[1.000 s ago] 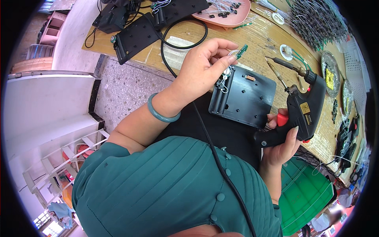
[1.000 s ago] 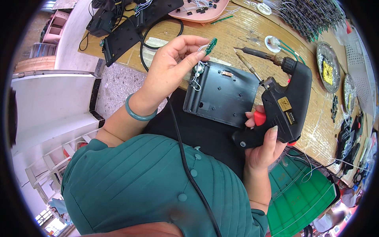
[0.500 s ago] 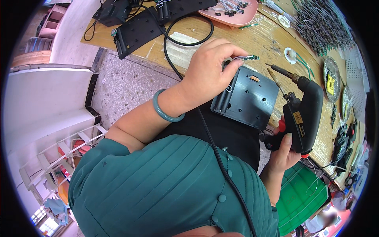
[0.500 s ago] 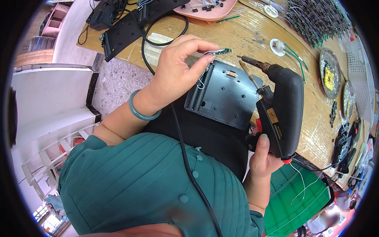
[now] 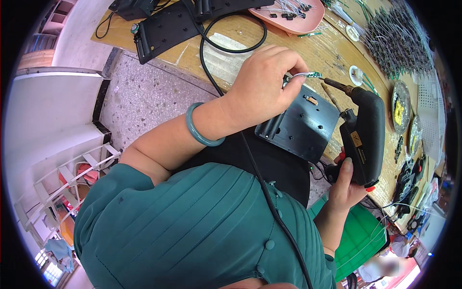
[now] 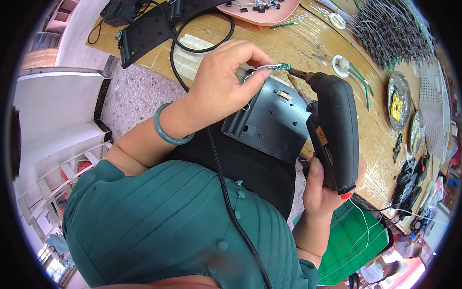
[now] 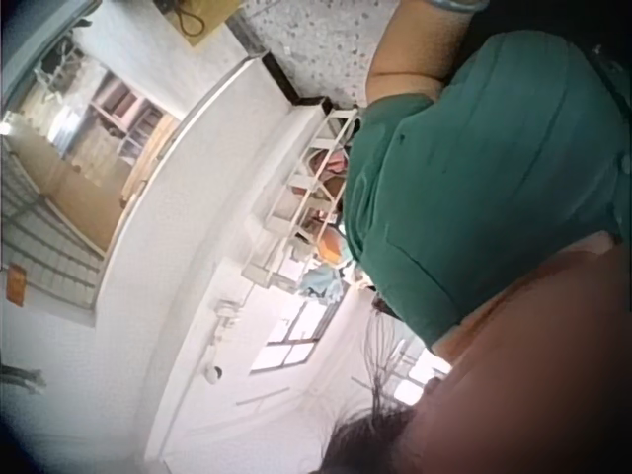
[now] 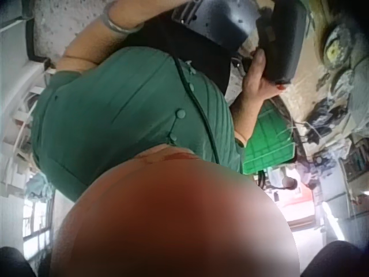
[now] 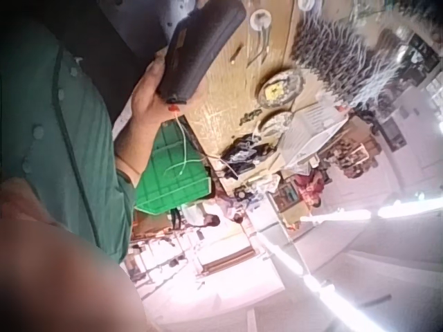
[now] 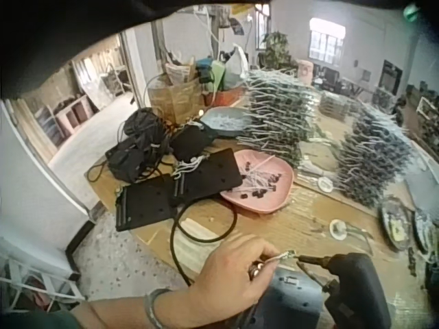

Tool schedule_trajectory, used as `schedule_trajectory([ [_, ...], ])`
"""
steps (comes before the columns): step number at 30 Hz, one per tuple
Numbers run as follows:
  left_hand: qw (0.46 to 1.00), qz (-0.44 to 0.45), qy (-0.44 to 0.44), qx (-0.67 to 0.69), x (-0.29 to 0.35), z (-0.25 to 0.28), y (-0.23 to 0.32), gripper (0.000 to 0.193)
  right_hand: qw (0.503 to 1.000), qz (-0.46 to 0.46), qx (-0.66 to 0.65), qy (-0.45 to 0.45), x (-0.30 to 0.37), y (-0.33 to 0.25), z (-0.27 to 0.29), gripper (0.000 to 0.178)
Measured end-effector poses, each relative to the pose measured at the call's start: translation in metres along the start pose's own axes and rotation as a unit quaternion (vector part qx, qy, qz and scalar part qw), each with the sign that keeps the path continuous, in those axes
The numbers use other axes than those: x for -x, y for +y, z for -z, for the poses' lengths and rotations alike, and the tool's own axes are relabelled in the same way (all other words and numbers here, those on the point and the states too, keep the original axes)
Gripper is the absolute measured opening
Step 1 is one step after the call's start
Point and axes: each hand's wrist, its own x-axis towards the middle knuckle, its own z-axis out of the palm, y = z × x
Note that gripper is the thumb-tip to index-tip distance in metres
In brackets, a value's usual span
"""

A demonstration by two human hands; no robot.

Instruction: The person attaches wires and a circuit board to a black plastic housing using a soldering gun.

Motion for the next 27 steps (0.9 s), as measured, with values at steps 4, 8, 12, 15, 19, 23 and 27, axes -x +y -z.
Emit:
schedule_trajectory([
  [4, 1.000, 0.020, 0.007, 0.004, 0.0018, 0.0016, -0.0030, 0.011, 1.000, -0.008, 0.005, -0.006, -0.0036, -0.0032, -0.0043, 0.043],
  [8, 1.000, 0.025, 0.001, 0.016, -0.0022, -0.0027, -0.0021, 0.011, 1.000, -0.022, 0.006, -0.003, -0.0078, -0.0031, -0.0030, 0.042],
  [12, 0.999, 0.018, 0.007, 0.028, -0.0010, -0.0006, -0.0035, 0.011, 1.000, -0.010, 0.016, -0.005, -0.0096, -0.0019, -0.0058, 0.041],
  [15, 0.999, 0.009, 0.013, 0.034, -0.0007, -0.0011, -0.0045, 0.010, 1.000, -0.011, 0.019, -0.007, -0.0100, -0.0024, -0.0071, 0.041],
  [19, 0.999, -0.010, 0.023, 0.040, -0.0005, -0.0018, -0.0055, 0.010, 1.000, -0.001, 0.025, -0.011, -0.0102, -0.0028, -0.0068, 0.041],
  [23, 0.999, -0.021, 0.026, 0.038, -0.0001, -0.0021, -0.0068, 0.010, 1.000, -0.012, 0.015, -0.006, -0.0084, -0.0008, -0.0055, 0.042],
  [27, 0.999, -0.027, 0.031, 0.035, 0.0000, -0.0027, -0.0069, 0.011, 1.000, -0.015, 0.017, -0.008, -0.0076, -0.0017, -0.0057, 0.042],
])
